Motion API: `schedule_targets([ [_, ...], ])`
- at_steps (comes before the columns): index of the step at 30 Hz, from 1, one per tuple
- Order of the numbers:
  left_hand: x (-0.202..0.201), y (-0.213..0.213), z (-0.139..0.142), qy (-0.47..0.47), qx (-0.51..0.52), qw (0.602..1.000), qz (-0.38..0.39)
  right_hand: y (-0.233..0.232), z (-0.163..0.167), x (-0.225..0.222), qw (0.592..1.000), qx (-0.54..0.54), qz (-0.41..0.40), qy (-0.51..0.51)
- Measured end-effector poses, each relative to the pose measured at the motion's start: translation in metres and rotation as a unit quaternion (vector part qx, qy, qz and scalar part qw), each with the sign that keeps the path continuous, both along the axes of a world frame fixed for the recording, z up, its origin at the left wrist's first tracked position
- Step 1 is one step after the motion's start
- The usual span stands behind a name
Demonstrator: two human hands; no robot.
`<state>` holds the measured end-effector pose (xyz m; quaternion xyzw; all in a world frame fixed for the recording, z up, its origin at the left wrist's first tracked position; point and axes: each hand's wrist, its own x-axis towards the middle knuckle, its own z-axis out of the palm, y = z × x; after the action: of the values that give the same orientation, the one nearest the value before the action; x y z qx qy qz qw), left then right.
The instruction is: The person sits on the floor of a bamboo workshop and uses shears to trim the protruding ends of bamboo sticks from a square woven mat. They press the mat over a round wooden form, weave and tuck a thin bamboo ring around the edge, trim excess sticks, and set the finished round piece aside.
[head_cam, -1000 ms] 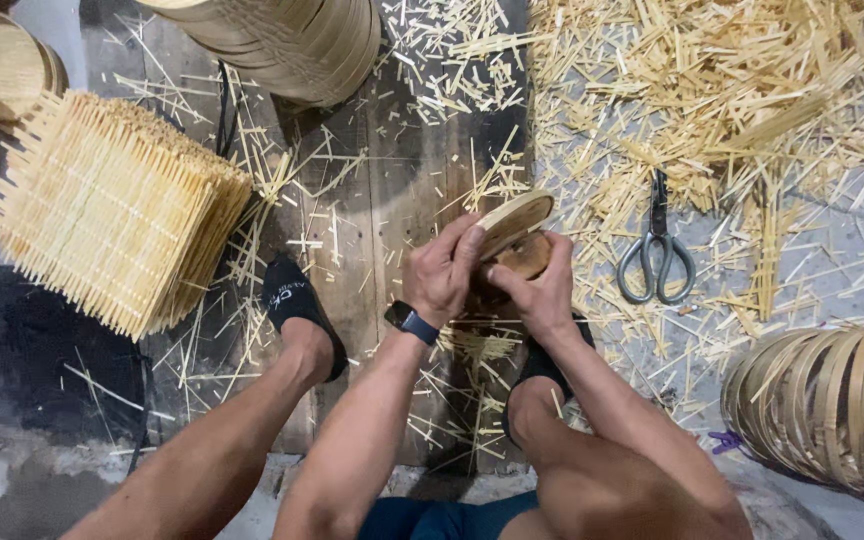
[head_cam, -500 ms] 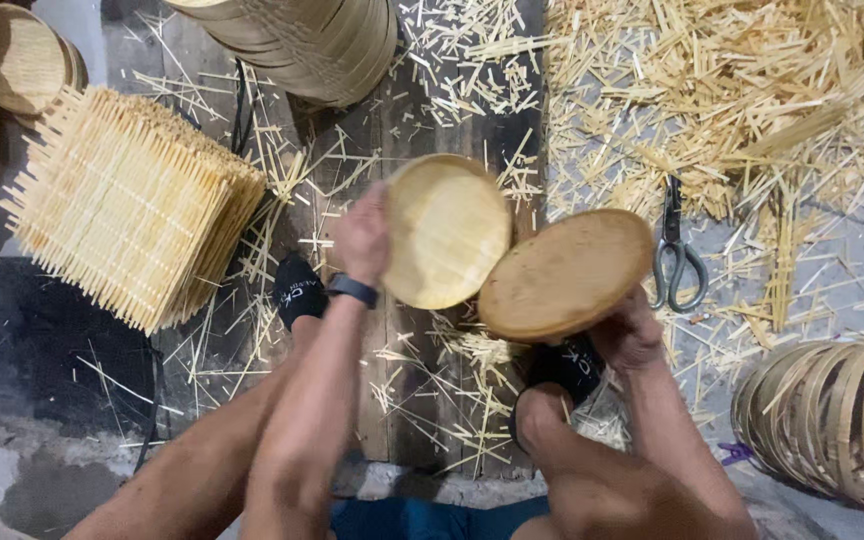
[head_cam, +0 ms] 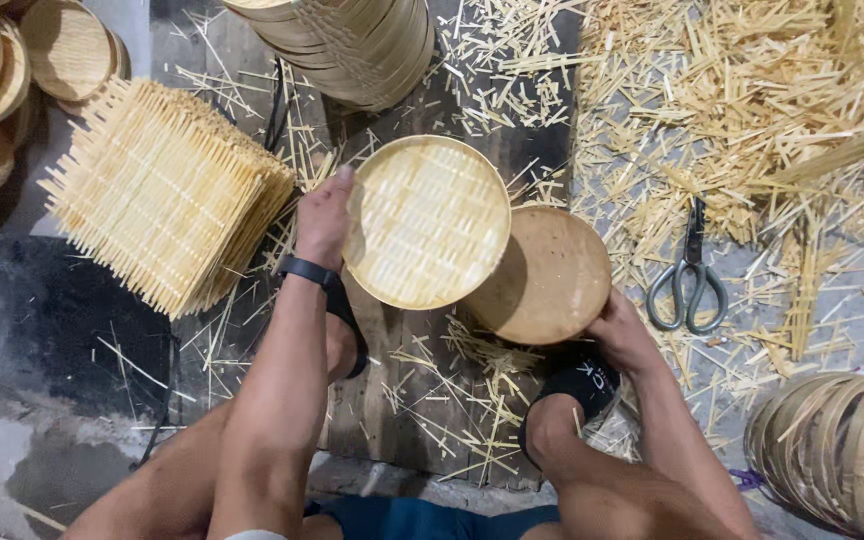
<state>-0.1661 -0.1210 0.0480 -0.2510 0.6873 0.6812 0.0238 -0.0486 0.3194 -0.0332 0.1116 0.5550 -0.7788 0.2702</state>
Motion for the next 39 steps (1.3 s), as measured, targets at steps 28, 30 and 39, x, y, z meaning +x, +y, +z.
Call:
schedule_targets([
  [28, 0.117, 0.152, -0.019, 0.332, -0.527, 0.62, -0.476, -0.053, -0.013, 0.068, 0.896, 0.403, -0.096, 0.16],
  [30, 0.089, 0.129, -0.01, 0.396, -0.54, 0.59, -0.451, -0.053, -0.013, 0.067, 0.882, 0.428, -0.084, 0.181],
  [39, -0.146, -0.006, 0.116, 0.427, -0.664, 0.585, -0.186, -0.059, -0.012, 0.059, 0.897, 0.404, -0.089, 0.156],
])
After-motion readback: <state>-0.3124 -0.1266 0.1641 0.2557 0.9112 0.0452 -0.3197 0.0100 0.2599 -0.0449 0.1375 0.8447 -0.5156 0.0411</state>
